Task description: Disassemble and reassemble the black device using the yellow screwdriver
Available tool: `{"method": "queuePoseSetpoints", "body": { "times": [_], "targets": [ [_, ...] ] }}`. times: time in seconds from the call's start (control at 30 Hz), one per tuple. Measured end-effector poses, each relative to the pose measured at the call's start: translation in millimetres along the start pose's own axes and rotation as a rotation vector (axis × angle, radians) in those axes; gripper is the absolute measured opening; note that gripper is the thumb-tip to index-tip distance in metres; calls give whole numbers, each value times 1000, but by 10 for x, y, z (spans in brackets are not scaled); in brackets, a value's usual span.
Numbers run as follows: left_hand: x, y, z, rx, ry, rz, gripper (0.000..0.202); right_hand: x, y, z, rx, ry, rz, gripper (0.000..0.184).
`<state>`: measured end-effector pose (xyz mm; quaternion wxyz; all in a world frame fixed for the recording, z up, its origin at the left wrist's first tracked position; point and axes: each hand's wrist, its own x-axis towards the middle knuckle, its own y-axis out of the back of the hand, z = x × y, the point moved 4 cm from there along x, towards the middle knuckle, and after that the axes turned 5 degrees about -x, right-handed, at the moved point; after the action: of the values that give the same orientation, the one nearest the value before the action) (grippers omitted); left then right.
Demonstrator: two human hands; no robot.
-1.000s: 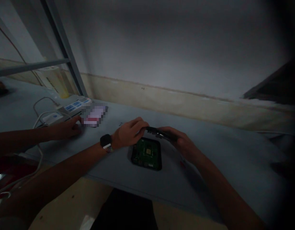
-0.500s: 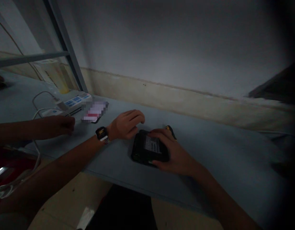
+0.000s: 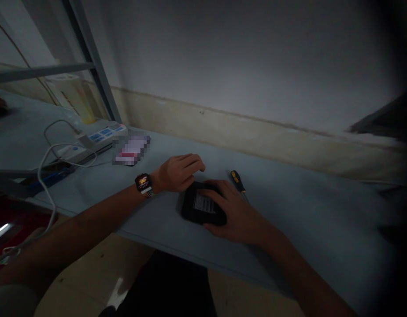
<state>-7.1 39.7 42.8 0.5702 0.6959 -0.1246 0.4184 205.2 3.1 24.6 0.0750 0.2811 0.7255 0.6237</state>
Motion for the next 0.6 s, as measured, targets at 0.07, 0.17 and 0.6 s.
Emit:
{"method": "queuePoseSetpoints", "body": {
  "times": [0.07,0.17,0.6],
  "targets": [
    [-11,-18,-3,2,1,-11,34,0,3,1,-4,-11,-11,83],
    [-27,-45,-11,5,2,-25,33,-6,9,6,-11,-20,-31,84],
    [5,-5,-77,-209,203,65,31,154,-189,-231,-197,-46,-30,65]
  ]
}}
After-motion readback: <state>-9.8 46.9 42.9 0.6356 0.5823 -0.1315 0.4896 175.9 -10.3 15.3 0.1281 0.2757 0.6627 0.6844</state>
